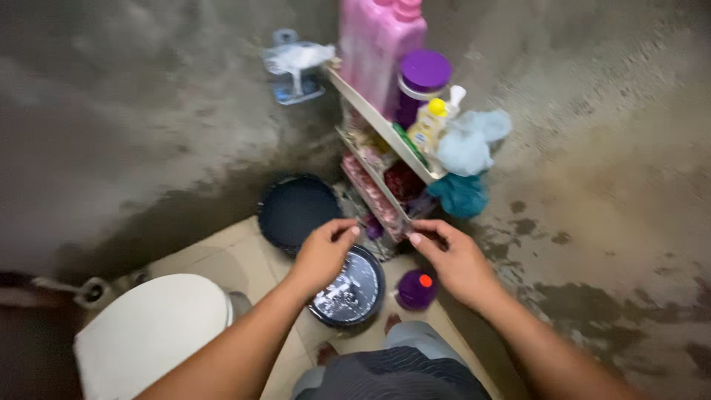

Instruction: The person unpacks various snack packets from a large plastic bag placed on a bucket. They remove several small packets, place some on a wall-mounted shelf, and use scissors to cut open a larger pink snack bag before returning the scissors to the bucket.

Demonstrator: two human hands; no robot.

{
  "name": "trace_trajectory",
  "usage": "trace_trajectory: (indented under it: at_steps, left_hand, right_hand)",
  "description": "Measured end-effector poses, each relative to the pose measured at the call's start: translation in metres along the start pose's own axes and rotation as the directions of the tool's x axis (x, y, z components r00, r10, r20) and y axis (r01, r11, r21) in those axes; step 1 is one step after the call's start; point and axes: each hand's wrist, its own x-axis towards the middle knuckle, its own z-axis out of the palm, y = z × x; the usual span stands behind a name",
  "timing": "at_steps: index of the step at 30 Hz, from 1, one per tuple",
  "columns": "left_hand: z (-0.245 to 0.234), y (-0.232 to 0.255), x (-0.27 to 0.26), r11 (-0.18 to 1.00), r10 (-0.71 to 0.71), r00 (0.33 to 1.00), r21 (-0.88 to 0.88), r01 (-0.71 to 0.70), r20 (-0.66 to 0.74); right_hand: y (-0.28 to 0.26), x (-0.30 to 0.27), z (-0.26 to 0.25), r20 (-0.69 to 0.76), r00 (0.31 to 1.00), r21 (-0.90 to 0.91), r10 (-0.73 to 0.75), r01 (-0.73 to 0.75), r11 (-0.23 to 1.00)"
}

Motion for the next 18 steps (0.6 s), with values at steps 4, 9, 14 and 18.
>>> trace_trajectory:
  at_steps: [4, 9, 14, 18]
  left_hand:
    - [-0.022, 0.024, -0.052, 0.999, -0.005, 1.000, -0.042, 0.004, -0.021]
    - [-0.032, 0.039, -0.113, 0.973, -0.204, 0.957, -0.148, 0.175, -0.206]
    - [-0.016, 0.039, -0.170, 0.977, -0.192, 0.856, -0.180, 0.118, -0.480]
    - [0.005, 0.043, -0.218, 0.934, -0.325, 0.722, -0.328, 0.144, -0.610]
  right_hand:
    - [-0.004, -0.011, 0.003, 0.058, 0.982, 0.037, -0.180, 0.178, 0.983]
    - [-0.007, -0.011, 0.008, 0.267, 0.945, 0.061, -0.188, 0.178, 0.982]
    - [-0.019, -0.011, 0.009, 0.462, 0.790, 0.068, -0.403, 0.421, 0.904]
    - [-0.028, -0.028, 0.013, 0.611, 0.681, 0.126, -0.404, 0.420, 0.899]
